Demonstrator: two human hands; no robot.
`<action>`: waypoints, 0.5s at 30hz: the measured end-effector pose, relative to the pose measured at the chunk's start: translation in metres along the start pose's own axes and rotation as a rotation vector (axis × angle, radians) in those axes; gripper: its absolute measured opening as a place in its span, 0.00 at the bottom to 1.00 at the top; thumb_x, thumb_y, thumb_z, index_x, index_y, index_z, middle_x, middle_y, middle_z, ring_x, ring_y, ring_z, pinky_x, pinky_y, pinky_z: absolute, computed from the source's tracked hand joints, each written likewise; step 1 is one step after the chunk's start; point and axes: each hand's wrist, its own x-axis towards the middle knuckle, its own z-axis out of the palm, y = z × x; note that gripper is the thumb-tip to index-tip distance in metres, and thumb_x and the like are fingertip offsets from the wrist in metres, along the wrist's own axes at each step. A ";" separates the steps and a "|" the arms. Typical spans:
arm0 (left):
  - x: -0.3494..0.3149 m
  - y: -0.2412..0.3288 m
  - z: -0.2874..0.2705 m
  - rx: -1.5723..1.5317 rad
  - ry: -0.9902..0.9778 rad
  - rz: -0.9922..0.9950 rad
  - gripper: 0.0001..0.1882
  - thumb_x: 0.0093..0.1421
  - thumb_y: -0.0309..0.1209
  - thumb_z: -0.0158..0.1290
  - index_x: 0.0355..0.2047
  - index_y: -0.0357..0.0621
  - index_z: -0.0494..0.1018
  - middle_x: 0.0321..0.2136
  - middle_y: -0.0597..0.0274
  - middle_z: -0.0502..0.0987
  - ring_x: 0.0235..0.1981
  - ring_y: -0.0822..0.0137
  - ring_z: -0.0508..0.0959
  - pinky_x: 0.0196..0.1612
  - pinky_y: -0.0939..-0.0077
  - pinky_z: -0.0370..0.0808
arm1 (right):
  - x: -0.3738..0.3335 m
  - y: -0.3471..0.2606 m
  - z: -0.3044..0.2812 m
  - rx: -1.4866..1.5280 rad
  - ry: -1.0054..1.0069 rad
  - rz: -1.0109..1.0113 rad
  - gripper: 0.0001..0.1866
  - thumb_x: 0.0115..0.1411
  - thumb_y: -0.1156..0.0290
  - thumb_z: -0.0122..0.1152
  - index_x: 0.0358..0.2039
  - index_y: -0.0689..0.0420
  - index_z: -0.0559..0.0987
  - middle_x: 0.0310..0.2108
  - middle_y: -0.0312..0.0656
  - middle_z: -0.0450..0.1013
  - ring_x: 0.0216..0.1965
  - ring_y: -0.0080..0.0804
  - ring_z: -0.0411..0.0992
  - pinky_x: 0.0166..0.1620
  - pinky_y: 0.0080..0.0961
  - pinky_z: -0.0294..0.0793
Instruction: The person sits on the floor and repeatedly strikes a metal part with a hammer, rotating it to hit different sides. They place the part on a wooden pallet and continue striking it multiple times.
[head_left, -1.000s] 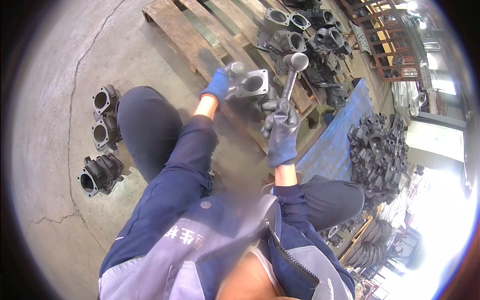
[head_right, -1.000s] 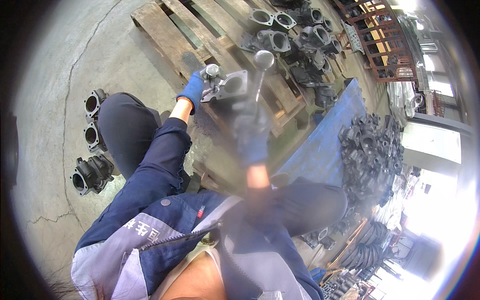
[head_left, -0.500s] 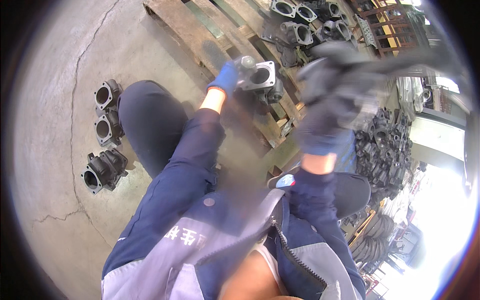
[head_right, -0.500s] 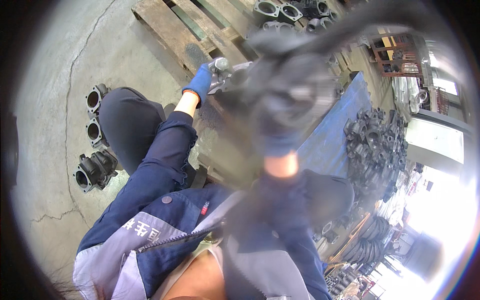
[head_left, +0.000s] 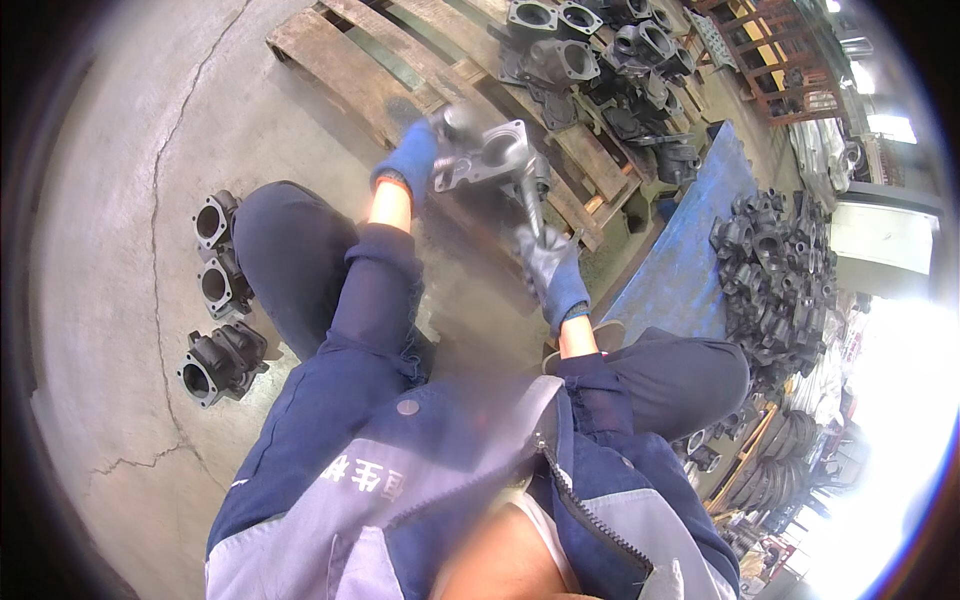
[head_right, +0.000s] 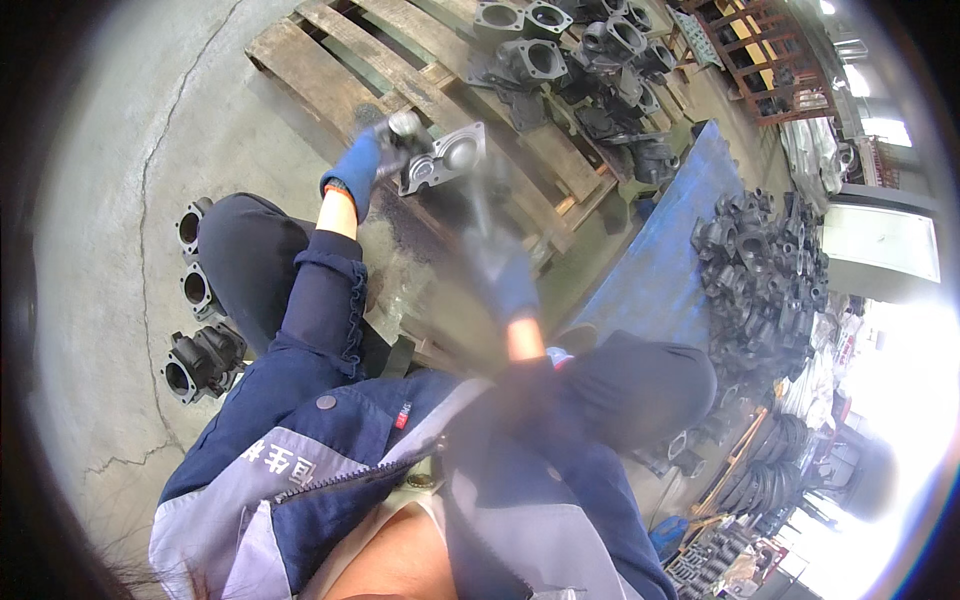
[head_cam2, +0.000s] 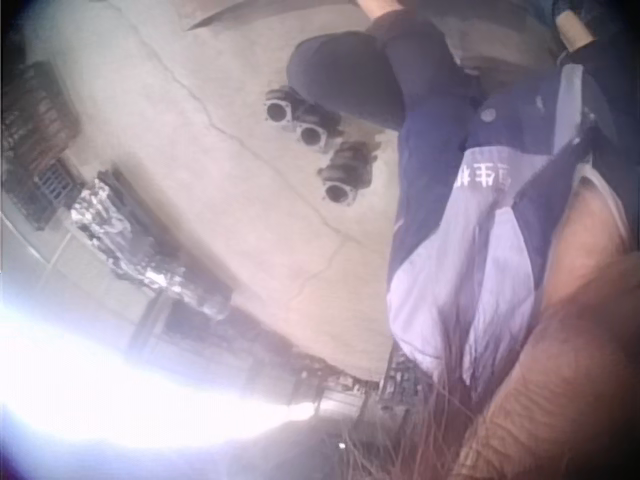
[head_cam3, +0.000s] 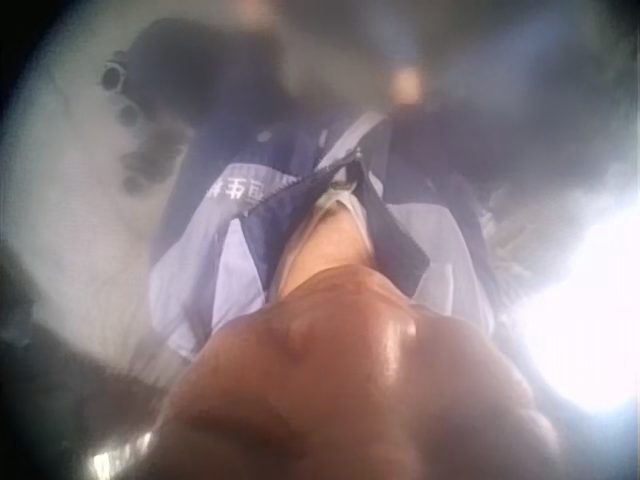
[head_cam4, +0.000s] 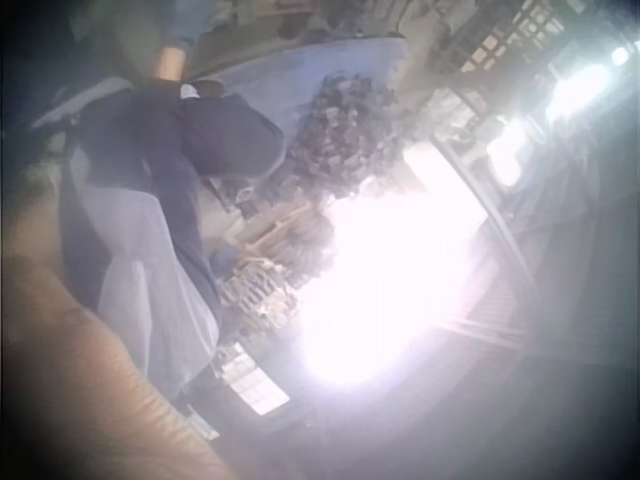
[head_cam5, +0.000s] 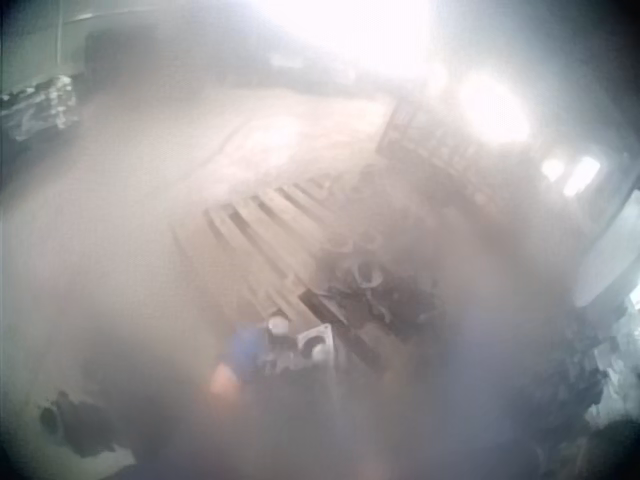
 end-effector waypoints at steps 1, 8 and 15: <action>-0.009 -0.002 0.001 0.715 -0.036 0.060 0.18 0.58 0.38 0.54 0.46 0.43 0.77 0.37 0.52 0.80 0.38 0.56 0.80 0.39 0.64 0.77 | 0.006 0.025 0.003 -0.101 -0.051 0.113 0.12 0.62 0.59 0.59 0.31 0.55 0.76 0.13 0.33 0.62 0.12 0.20 0.59 0.15 0.22 0.56; -0.056 -0.101 0.036 1.666 -0.503 -0.499 0.19 0.52 0.35 0.61 0.44 0.43 0.81 0.48 0.50 0.80 0.50 0.50 0.79 0.51 0.57 0.78 | 0.019 0.147 0.037 -0.798 -0.515 0.236 0.23 0.63 0.53 0.50 0.45 0.58 0.82 0.46 0.52 0.78 0.48 0.48 0.78 0.49 0.41 0.77; -0.025 -0.177 0.021 2.030 -0.815 -0.123 0.19 0.58 0.37 0.57 0.48 0.46 0.80 0.48 0.51 0.80 0.46 0.50 0.82 0.47 0.58 0.79 | 0.013 0.189 0.061 -0.825 -0.350 0.348 0.21 0.62 0.57 0.51 0.50 0.54 0.81 0.54 0.49 0.75 0.55 0.50 0.73 0.55 0.43 0.74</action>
